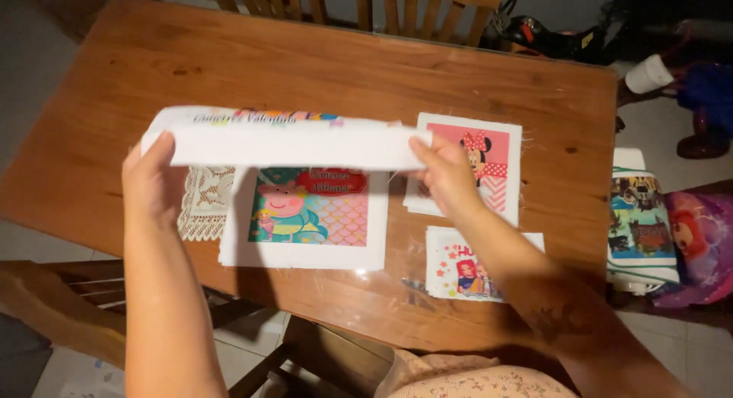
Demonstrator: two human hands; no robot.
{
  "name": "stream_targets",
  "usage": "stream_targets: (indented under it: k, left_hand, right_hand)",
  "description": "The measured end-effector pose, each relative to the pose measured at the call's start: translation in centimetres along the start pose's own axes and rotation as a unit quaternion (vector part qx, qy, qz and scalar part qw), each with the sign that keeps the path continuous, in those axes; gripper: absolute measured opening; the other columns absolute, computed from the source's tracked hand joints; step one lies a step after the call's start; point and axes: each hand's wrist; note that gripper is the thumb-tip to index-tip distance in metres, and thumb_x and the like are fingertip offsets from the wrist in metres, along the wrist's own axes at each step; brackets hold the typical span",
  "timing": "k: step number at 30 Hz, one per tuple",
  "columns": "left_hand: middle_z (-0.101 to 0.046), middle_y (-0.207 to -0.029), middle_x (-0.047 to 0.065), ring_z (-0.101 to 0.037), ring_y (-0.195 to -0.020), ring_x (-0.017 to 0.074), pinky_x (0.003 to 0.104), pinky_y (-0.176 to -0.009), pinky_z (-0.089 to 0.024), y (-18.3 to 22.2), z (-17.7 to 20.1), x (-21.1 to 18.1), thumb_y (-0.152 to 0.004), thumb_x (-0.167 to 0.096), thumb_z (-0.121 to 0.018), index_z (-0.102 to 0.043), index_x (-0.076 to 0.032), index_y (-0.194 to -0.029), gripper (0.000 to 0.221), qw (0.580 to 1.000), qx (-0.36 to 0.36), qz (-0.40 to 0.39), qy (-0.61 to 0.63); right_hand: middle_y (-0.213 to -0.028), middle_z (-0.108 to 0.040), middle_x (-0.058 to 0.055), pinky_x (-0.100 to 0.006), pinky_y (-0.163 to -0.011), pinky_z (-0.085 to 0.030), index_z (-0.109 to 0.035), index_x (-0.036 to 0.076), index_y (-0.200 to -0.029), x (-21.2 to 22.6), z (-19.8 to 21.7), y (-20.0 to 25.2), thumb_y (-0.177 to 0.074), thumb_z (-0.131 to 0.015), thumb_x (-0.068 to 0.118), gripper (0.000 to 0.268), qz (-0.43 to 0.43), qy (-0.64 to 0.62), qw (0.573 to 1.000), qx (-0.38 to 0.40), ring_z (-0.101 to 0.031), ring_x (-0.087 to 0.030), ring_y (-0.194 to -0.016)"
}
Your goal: Organizing and laying out printed fabric sheets on a wooden table.
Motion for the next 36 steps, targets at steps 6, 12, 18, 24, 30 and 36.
stream_targets:
  k: [6,12,18,24,30,36]
  left_hand:
    - [-0.07,-0.114,0.004,-0.071,-0.098,0.0188,0.036,-0.087,-0.059,-0.7,11.5,12.2,-0.094,-0.032,-0.083,-0.064,-0.014,-0.131,0.045,0.974,-0.081,0.131,-0.169]
    - [-0.07,-0.098,0.02,-0.072,-0.076,0.0349,0.052,-0.066,-0.062,2.4,18.7,25.5,-0.093,-0.033,-0.084,-0.067,-0.005,-0.126,0.046,0.925,-0.098,0.234,-0.282]
    - [-0.073,-0.078,0.006,-0.073,-0.08,0.0293,0.041,-0.069,-0.057,3.4,21.7,30.1,-0.09,-0.043,-0.082,-0.081,-0.019,-0.105,0.029,0.834,-0.079,0.133,-0.529]
    - [-0.073,-0.078,0.007,-0.073,-0.082,0.0302,0.04,-0.073,-0.057,4.1,20.3,28.1,-0.09,-0.043,-0.081,-0.081,-0.022,-0.111,0.03,0.803,-0.093,0.109,-0.579]
    - [-0.07,-0.074,0.01,-0.07,-0.078,0.035,0.043,-0.07,-0.054,4.3,20.0,27.9,-0.092,-0.03,-0.079,-0.079,-0.016,-0.102,0.017,0.803,-0.113,0.079,-0.579]
    - [-0.067,-0.112,0.022,-0.063,-0.109,0.0408,0.051,-0.092,-0.052,6.9,14.1,24.6,-0.084,-0.016,-0.089,-0.068,0.002,-0.123,0.048,0.725,-0.152,-0.128,-0.659]
  right_hand:
    - [-0.107,-0.076,-0.023,-0.046,-0.078,-0.065,-0.064,-0.009,-0.124,-14.7,4.1,2.4,-0.1,-0.069,0.015,0.034,-0.093,0.096,0.991,-0.016,-0.076,-0.026,-0.094]
    - [-0.106,-0.075,-0.025,-0.044,-0.067,-0.065,-0.064,-0.012,-0.124,-25.2,6.8,5.7,-0.098,-0.072,0.017,0.039,-0.201,0.184,0.961,-0.05,-0.077,-0.031,-0.088]
    - [-0.095,-0.071,-0.03,-0.039,-0.055,-0.066,-0.065,-0.013,-0.115,-30.7,11.4,6.3,-0.093,-0.076,0.014,0.037,-0.188,0.32,0.927,-0.04,-0.076,-0.034,-0.079]
    - [-0.088,-0.066,-0.025,-0.036,-0.054,-0.065,-0.061,-0.009,-0.1,-23.5,5.4,8.8,-0.096,-0.07,0.016,0.026,-0.249,0.302,0.919,-0.047,-0.075,-0.039,-0.072]
    - [-0.096,-0.067,-0.028,-0.032,-0.047,-0.065,-0.064,-0.01,-0.102,-23.6,5.7,8.8,-0.094,-0.072,0.013,0.026,-0.256,0.316,0.913,-0.034,-0.075,-0.036,-0.065]
    - [-0.114,-0.062,-0.036,-0.032,-0.049,-0.066,-0.059,-0.016,-0.118,-22.2,5.4,9.0,-0.095,-0.072,0.019,0.043,-0.291,0.32,0.902,-0.01,-0.077,-0.032,-0.069]
Point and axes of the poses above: each hand's wrist, its own y-axis away from the middle knuckle, its own z-axis out of the back of the hand, x = y × z
